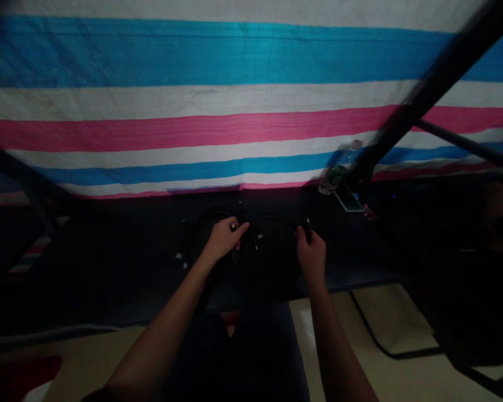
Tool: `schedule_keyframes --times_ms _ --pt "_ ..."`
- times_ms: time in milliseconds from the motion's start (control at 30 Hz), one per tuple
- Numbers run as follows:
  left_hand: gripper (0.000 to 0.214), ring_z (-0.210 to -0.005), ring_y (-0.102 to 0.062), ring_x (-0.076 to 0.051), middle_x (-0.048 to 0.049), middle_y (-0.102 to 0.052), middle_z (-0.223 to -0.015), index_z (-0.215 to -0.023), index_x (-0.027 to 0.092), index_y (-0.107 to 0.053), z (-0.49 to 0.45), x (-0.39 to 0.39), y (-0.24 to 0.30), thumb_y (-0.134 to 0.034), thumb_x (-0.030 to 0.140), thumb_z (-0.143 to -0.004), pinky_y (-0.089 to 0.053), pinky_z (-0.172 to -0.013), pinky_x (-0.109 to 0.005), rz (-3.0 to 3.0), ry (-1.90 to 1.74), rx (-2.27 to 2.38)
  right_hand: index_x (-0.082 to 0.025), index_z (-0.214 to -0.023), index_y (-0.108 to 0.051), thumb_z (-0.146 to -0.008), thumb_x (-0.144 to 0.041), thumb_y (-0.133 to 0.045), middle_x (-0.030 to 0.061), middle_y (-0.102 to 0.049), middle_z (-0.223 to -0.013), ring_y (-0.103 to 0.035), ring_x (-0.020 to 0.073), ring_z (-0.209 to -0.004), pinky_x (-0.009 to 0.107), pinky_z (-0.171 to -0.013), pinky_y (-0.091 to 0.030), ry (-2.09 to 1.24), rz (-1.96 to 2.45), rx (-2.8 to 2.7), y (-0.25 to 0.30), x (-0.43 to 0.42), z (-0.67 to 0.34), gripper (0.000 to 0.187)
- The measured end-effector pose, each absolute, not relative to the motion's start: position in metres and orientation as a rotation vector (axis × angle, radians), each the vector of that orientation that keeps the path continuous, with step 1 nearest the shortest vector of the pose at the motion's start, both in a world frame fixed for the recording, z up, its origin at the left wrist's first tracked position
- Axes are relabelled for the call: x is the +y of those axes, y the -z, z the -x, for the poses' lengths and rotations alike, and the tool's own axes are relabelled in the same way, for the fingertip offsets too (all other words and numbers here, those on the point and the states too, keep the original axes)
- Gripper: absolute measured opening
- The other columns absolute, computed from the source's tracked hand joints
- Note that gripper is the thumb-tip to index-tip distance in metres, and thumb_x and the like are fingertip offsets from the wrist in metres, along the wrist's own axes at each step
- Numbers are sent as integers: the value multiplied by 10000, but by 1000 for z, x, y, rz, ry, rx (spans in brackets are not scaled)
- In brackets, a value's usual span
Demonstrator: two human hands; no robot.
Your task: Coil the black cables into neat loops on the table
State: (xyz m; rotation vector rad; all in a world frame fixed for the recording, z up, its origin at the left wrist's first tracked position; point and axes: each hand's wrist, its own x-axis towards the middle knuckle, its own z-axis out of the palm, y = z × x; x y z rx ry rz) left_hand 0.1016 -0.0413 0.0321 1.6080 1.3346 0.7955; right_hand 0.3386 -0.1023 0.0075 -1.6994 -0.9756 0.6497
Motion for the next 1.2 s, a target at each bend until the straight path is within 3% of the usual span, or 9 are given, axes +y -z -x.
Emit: schedule_keyframes --times_ms 100,200,300,400,500,733,967,1100,1200 --pt "302 -554 -617 -202 -16 -598 -569 -730 214 -506 -132 -11 -26 -603 443 -902 -405 -571 -296 -1745 -783 1354 -152 -803 -684 -841 -630 -546 124 -670 -706 -600 248 -663 335 -592 -408 -306 1957 -1136 0 -79 -370 498" --pt "172 -768 -670 -240 -94 -690 -817 -988 174 -562 -163 12 -19 -629 304 -897 -462 -690 -326 -1802 -812 1351 -118 -923 -723 -860 -536 -538 195 -720 -871 -634 296 -789 365 -681 -421 -182 2143 -1213 4 -51 -397 462" --pt "375 -1026 -660 -275 -191 -679 -1104 -1212 132 -512 -181 23 -14 -652 225 -877 -487 -860 -366 -1880 -819 1316 -69 -972 -735 -859 -434 -551 242 -719 -928 -642 322 -834 382 -713 -424 -167 2236 -1196 9 -25 -418 424" --pt "426 -1297 -526 -318 -247 -541 -1380 -1285 113 -508 -178 15 -13 -630 195 -884 -412 -1057 -430 -1971 -811 1276 -53 -948 -746 -846 -381 -577 245 -719 -892 -650 325 -817 383 -714 -433 -185 2270 -1198 16 -7 -433 383" --pt "361 -1461 -324 -333 -196 -415 -1538 -1282 148 -554 -157 -8 -11 -556 201 -926 -278 -1181 -491 -2180 -802 1298 -56 -991 -743 -853 -369 -572 247 -721 -937 -655 333 -860 391 -763 -446 -165 2278 -1204 24 1 -437 383" --pt "616 -1496 -260 -377 -177 -328 -1614 -1464 172 -449 -105 -48 10 -507 511 -954 -261 -1185 -582 -2354 -526 1606 -18 -1187 -675 -873 -354 -487 275 -687 -1114 -627 357 -1032 447 -928 -438 -88 2225 -1276 36 5 -430 497" --pt "590 -1496 -291 -324 -160 -412 -1574 -1488 201 -436 -81 -44 13 -500 472 -968 -248 -1203 -552 -2432 -416 1581 -30 -1420 -498 -862 -436 -566 292 -459 -1457 -452 404 -1312 544 -1017 -393 41 2103 -1384 34 -21 -402 694" --pt "592 -1495 -297 -322 -174 -390 -1583 -1489 183 -433 -74 -44 10 -514 447 -965 -274 -1199 -526 -2443 -382 1570 -177 -1237 -652 -934 -476 -531 164 -618 -1288 -553 326 -1178 495 -960 -429 46 1821 -1739 41 -54 -346 442" --pt "598 -1495 -287 -347 -199 -361 -1592 -1482 161 -438 -70 -43 8 -522 444 -962 -295 -1189 -530 -2445 -374 1575 -186 -1160 -701 -945 -435 -557 150 -644 -1221 -563 326 -1125 471 -916 -432 59 1810 -1920 45 -68 -313 359"
